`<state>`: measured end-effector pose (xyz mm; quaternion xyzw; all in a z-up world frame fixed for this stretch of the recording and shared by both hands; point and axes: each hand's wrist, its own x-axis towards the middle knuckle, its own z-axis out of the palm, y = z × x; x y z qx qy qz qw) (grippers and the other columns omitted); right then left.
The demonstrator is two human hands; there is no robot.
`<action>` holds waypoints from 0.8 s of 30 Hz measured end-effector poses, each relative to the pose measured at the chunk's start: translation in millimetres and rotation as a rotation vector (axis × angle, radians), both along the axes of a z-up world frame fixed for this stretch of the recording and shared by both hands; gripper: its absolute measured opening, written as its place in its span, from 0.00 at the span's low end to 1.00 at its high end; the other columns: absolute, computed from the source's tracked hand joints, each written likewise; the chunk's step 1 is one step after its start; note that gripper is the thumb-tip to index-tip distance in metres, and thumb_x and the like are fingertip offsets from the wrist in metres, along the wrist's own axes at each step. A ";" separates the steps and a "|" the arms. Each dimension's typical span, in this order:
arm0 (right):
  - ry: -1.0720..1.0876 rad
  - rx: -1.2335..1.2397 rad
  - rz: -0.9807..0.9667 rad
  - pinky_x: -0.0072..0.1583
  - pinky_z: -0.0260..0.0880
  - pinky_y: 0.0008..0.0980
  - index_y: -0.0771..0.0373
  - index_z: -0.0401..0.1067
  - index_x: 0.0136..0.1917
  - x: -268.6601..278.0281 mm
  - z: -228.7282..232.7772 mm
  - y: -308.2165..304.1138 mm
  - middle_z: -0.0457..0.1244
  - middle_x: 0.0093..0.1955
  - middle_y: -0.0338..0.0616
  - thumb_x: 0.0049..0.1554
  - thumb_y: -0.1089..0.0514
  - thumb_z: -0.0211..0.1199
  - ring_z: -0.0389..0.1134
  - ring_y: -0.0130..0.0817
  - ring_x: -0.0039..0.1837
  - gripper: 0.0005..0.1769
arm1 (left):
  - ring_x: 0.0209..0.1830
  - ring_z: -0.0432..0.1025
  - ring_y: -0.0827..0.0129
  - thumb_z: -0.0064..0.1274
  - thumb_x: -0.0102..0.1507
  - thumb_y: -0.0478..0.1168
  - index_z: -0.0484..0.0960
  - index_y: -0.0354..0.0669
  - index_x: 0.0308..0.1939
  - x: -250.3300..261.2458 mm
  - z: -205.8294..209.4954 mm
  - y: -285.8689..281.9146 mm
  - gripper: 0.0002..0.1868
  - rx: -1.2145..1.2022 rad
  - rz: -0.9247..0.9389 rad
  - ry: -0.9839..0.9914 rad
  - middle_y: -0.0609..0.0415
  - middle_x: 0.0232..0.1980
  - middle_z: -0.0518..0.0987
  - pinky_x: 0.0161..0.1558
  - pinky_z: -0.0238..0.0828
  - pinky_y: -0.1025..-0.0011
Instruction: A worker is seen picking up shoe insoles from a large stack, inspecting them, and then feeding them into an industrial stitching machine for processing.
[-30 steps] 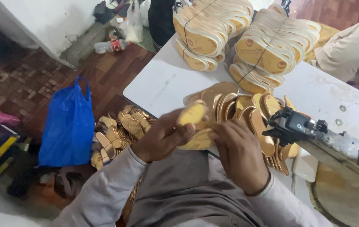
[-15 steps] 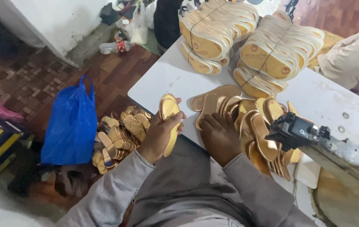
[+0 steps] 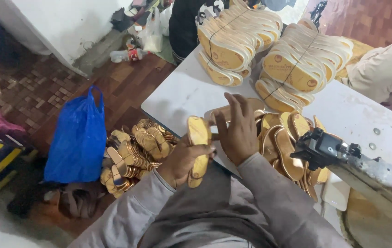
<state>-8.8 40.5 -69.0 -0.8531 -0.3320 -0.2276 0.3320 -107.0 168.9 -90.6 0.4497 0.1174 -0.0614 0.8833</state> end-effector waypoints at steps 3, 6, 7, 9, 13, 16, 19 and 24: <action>0.274 -0.610 -0.181 0.74 0.50 0.70 0.50 0.56 0.80 13.1 -23.4 15.2 0.51 0.77 0.65 0.59 0.33 0.61 0.56 0.67 0.77 0.43 | 0.37 0.69 0.73 0.56 0.63 0.40 0.55 0.36 0.73 -4.9 9.9 18.4 0.39 0.062 0.071 0.006 0.53 0.48 0.67 0.39 0.71 0.73; 0.088 -0.789 -0.165 0.73 0.53 0.66 0.52 0.67 0.70 45.1 -98.2 15.3 0.63 0.65 0.65 0.62 0.39 0.59 0.67 0.62 0.68 0.27 | 0.38 0.69 0.72 0.56 0.64 0.49 0.53 0.40 0.74 0.3 -4.1 37.8 0.41 0.036 0.154 0.037 0.54 0.47 0.65 0.38 0.71 0.73; 0.089 -0.787 -0.161 0.73 0.53 0.66 0.52 0.67 0.70 41.7 -97.0 17.2 0.63 0.65 0.65 0.62 0.39 0.59 0.67 0.62 0.68 0.27 | 0.38 0.69 0.72 0.56 0.64 0.49 0.53 0.40 0.74 3.6 -9.2 41.4 0.41 0.039 0.157 0.038 0.54 0.47 0.65 0.38 0.71 0.73; -0.351 -0.649 -0.207 0.62 0.69 0.55 0.54 0.69 0.56 36.8 -94.2 18.5 0.69 0.46 0.54 0.61 0.57 0.56 0.76 0.49 0.47 0.09 | 0.40 0.69 0.70 0.52 0.67 0.58 0.55 0.40 0.73 13.1 -19.5 47.5 0.40 0.096 0.184 0.074 0.53 0.48 0.66 0.39 0.70 0.73; -0.197 -0.291 -0.114 0.52 0.76 0.44 0.55 0.68 0.64 -16.8 -20.4 -0.8 0.68 0.60 0.57 0.62 0.63 0.59 0.75 0.51 0.52 0.17 | 0.43 0.71 0.61 0.43 0.70 0.59 0.54 0.40 0.74 15.4 -20.7 33.8 0.37 -0.007 0.220 0.157 0.47 0.53 0.69 0.44 0.72 0.67; 0.151 0.458 -0.364 0.48 0.71 0.35 0.50 0.77 0.51 -63.3 -1.3 -8.1 0.71 0.46 0.44 0.62 0.66 0.50 0.70 0.40 0.41 0.17 | 0.48 0.72 0.67 0.38 0.67 0.69 0.51 0.44 0.77 14.4 -7.2 15.4 0.45 -0.109 0.278 0.114 0.50 0.60 0.72 0.49 0.74 0.71; 0.807 0.883 -0.214 0.29 0.51 0.22 0.59 0.78 0.48 -86.9 -1.2 -7.2 0.53 0.27 0.30 0.65 0.67 0.49 0.48 0.19 0.29 0.15 | 0.68 0.67 0.41 0.51 0.50 0.70 0.62 0.38 0.73 18.4 16.2 1.0 0.56 -0.484 0.272 -0.135 0.33 0.68 0.71 0.66 0.67 0.44; 0.761 0.073 0.175 0.32 0.62 0.28 0.54 0.74 0.55 -86.3 33.7 -31.7 0.66 0.22 0.36 0.66 0.47 0.46 0.64 0.25 0.24 0.18 | 0.41 0.76 0.58 0.58 0.60 0.40 0.69 0.43 0.62 21.5 11.8 14.6 0.27 -0.221 0.289 -0.168 0.45 0.56 0.77 0.41 0.77 0.60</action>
